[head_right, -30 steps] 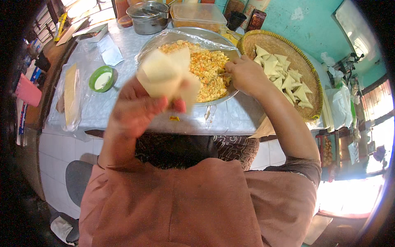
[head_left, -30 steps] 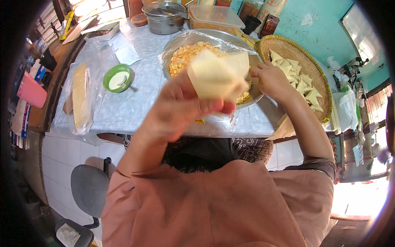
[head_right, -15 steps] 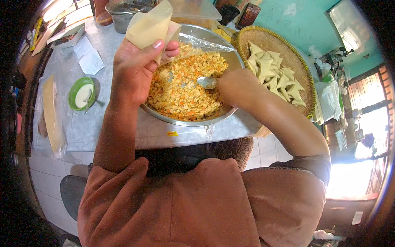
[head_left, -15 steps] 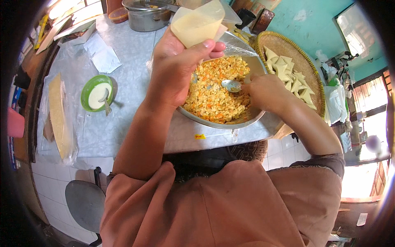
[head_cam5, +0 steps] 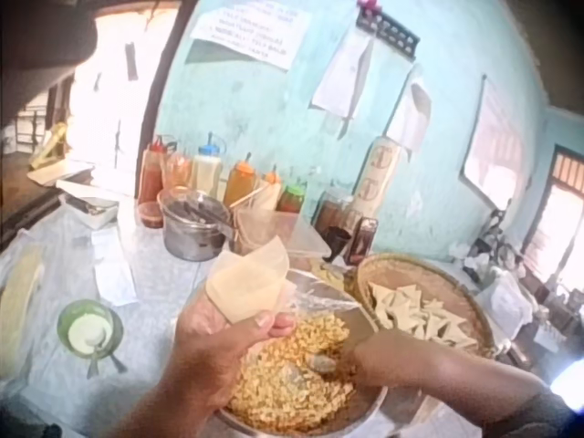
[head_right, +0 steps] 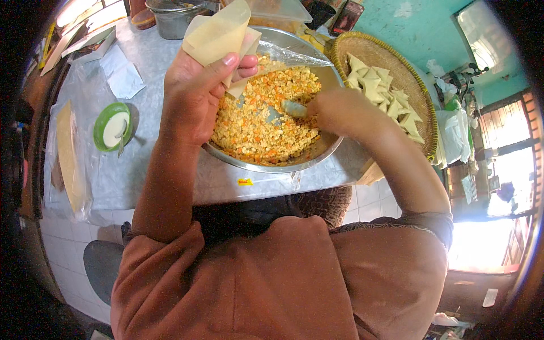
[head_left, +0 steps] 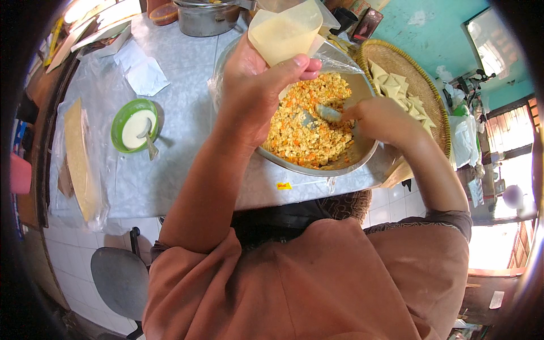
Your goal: The person assembles samosas by placing a filling mixture into triangular pastry sheets, folding them into a cone shape, and sealing the edges with a liquid adhesive. The finished samosas are placed into a woven basket on the table.
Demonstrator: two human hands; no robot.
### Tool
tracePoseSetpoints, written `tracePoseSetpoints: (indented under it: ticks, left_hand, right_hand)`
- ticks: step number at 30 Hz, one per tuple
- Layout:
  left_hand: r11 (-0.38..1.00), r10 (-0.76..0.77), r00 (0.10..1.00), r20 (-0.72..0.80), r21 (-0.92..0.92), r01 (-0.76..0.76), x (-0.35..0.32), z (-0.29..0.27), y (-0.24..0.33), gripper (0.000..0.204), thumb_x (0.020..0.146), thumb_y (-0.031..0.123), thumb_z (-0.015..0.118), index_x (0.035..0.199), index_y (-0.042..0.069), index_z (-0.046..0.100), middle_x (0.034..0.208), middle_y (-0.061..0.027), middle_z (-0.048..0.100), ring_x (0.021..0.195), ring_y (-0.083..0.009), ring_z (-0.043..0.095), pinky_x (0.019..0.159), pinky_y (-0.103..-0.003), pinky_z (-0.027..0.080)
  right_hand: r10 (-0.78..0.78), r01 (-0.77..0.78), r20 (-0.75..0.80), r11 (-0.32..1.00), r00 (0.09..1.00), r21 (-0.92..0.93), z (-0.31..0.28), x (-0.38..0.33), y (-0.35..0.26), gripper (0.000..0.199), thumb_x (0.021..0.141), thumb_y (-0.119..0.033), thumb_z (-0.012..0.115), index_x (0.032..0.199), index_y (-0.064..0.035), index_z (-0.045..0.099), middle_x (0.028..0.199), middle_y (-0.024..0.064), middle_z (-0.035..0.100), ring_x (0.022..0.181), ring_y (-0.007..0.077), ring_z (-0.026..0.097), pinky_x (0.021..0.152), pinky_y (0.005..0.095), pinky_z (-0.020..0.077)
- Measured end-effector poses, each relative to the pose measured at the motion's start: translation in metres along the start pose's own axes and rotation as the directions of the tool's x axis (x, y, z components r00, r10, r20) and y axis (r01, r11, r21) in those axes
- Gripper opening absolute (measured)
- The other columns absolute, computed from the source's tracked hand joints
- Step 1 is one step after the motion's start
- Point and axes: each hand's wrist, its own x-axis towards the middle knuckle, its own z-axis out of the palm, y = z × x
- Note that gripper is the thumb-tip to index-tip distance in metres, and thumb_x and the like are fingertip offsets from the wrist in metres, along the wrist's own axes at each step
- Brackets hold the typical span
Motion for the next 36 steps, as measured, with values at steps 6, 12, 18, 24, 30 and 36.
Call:
tracePoseSetpoints:
  ticks: [6, 12, 18, 24, 30, 36]
  left_hand:
    - [1.0, -0.004, 0.999, -0.044, 0.025, 0.005, -0.001, -0.001, 0.002, 0.044, 0.081, 0.0, 0.054, 0.122, -0.003, 0.039, 0.108, -0.0164, 0.056, 0.09, -0.0234, 0.06, 0.081, -0.036, 0.051]
    - [0.999, -0.002, 0.999, -0.042, 0.042, 0.004, -0.001, -0.001, 0.003, 0.045, 0.081, 0.0, 0.054, 0.123, -0.004, 0.038, 0.109, -0.0165, 0.055, 0.09, -0.0234, 0.06, 0.081, -0.036, 0.051]
    - [1.0, -0.016, 1.0, -0.023, 0.015, 0.016, 0.0, -0.005, 0.004, 0.046, 0.081, 0.0, 0.055, 0.123, -0.004, 0.038, 0.109, -0.0169, 0.056, 0.09, -0.0226, 0.061, 0.081, -0.035, 0.051]
    - [1.0, -0.001, 0.998, -0.059, 0.0, 0.001, -0.002, -0.004, 0.004, 0.045, 0.081, 0.0, 0.055, 0.123, -0.003, 0.039, 0.108, -0.0167, 0.056, 0.09, -0.0231, 0.061, 0.081, -0.035, 0.051]
    - [0.999, -0.032, 0.999, -0.042, 0.013, 0.032, 0.001, 0.0, 0.0, 0.045, 0.081, 0.001, 0.055, 0.123, -0.003, 0.039, 0.109, -0.0161, 0.057, 0.09, -0.0237, 0.061, 0.081, -0.036, 0.051]
    - [0.998, -0.042, 0.996, -0.084, 0.035, 0.045, -0.001, -0.002, 0.003, 0.045, 0.081, 0.001, 0.055, 0.123, -0.002, 0.039, 0.111, -0.0158, 0.056, 0.09, -0.0235, 0.061, 0.08, -0.035, 0.051]
  right_hand:
    - [-0.09, 0.079, 0.099, 0.991, 0.991, 0.104, -0.002, 0.003, -0.009, 0.044, 0.068, -0.003, 0.048, 0.106, -0.0173, 0.065, 0.081, 0.0158, 0.064, 0.083, 0.0317, 0.061, 0.075, 0.0402, 0.0472]
    - [-0.13, 0.142, -0.089, 0.979, 0.987, 0.145, -0.014, 0.017, -0.015, 0.044, 0.071, -0.006, 0.049, 0.11, -0.0193, 0.063, 0.087, 0.0136, 0.064, 0.082, 0.0302, 0.062, 0.072, 0.0396, 0.0483]
    - [-0.314, 0.302, -0.055, 0.941, 0.948, -0.154, 0.002, 0.017, -0.045, 0.026, 0.074, -0.013, 0.053, 0.097, -0.0106, 0.066, 0.077, 0.0146, 0.064, 0.075, 0.0304, 0.064, 0.065, 0.0437, 0.0505]
    - [-0.143, 0.154, 0.097, 0.981, 0.985, -0.12, -0.026, 0.019, -0.021, 0.042, 0.07, -0.006, 0.05, 0.109, -0.017, 0.061, 0.079, 0.0161, 0.063, 0.075, 0.0296, 0.063, 0.067, 0.0413, 0.049]
    - [-0.22, 0.212, -0.156, 0.975, 0.963, -0.07, 0.001, 0.034, -0.033, 0.03, 0.074, -0.011, 0.05, 0.1, -0.0104, 0.064, 0.084, 0.0173, 0.064, 0.077, 0.0316, 0.064, 0.065, 0.0434, 0.0506]
    - [-0.198, 0.209, 0.101, 0.971, 0.975, -0.115, -0.011, 0.018, -0.035, 0.037, 0.074, -0.014, 0.052, 0.109, -0.0183, 0.063, 0.079, 0.0138, 0.063, 0.075, 0.0299, 0.063, 0.065, 0.0418, 0.0497]
